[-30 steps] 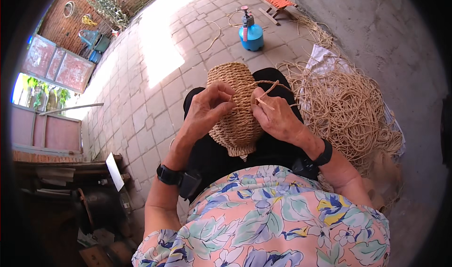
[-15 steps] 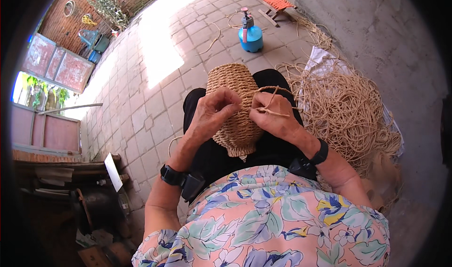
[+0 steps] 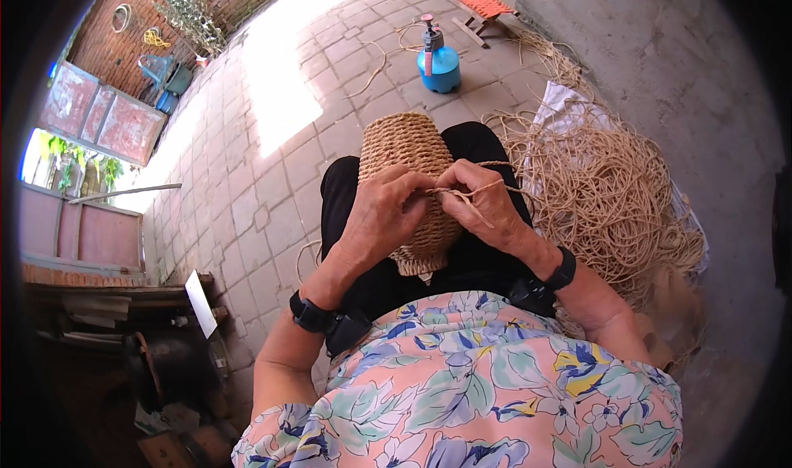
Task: Weaving a straw or wicker basket by hand, then trimming the excess material.
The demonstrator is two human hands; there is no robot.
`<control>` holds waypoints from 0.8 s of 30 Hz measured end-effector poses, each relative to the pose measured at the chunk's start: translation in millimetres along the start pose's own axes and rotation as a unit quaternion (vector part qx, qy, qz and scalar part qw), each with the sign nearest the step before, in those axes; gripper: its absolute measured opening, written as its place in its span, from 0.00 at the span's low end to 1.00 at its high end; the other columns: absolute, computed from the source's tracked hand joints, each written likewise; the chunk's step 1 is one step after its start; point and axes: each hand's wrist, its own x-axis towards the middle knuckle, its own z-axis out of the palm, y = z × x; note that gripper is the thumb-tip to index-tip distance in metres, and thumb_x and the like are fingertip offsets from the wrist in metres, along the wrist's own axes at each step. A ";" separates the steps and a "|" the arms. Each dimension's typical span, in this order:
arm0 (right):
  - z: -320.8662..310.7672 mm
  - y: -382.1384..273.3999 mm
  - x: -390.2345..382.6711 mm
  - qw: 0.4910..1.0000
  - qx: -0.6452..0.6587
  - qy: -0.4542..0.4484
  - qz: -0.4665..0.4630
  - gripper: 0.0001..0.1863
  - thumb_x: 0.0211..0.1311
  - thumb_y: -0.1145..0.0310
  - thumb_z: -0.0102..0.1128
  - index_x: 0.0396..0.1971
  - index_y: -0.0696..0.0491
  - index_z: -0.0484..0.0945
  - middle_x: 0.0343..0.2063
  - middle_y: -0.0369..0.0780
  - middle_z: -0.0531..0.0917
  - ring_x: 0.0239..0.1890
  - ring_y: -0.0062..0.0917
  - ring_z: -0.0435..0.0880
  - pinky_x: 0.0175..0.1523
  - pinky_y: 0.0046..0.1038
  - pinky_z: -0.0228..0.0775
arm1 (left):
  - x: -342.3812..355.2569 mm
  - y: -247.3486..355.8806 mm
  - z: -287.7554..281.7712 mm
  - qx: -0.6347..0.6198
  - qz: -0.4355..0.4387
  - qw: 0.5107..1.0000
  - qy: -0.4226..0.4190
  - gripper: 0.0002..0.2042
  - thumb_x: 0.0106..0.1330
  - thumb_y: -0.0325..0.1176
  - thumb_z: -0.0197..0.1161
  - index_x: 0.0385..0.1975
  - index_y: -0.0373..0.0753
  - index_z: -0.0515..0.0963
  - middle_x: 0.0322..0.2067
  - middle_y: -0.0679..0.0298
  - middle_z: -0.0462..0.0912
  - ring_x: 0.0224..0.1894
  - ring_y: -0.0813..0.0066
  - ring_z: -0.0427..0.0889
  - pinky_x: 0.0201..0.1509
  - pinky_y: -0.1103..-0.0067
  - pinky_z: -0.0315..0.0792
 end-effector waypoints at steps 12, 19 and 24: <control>-0.1 5.7 1.0 0.994 0.082 0.025 0.062 0.05 0.60 0.78 0.58 0.36 0.60 0.74 0.28 0.41 0.80 0.30 0.24 0.80 0.36 0.28 0.72 | 8.3 -1.8 7.4 -0.045 -0.056 0.997 0.031 0.09 0.56 0.20 0.64 0.35 0.36 0.74 0.27 0.63 0.79 0.24 0.74 0.79 0.31 0.78 0.72; 2.5 21.3 2.3 0.988 0.139 0.003 0.074 0.05 0.59 0.81 0.56 0.35 0.58 0.73 0.27 0.38 0.76 0.29 0.18 0.74 0.36 0.25 0.69 | 13.2 -2.0 0.0 -0.039 -0.044 0.998 -0.035 0.07 0.57 0.20 0.59 0.33 0.38 0.74 0.22 0.65 0.74 0.21 0.78 0.71 0.27 0.78 0.65; 1.3 17.4 0.8 1.000 0.026 0.001 -0.001 0.08 0.53 0.82 0.59 0.34 0.58 0.76 0.29 0.41 0.77 0.28 0.26 0.77 0.37 0.28 0.71 | 13.7 -5.3 0.5 -0.058 -0.093 0.993 -0.047 0.06 0.56 0.21 0.59 0.33 0.38 0.74 0.20 0.67 0.71 0.22 0.80 0.69 0.27 0.79 0.64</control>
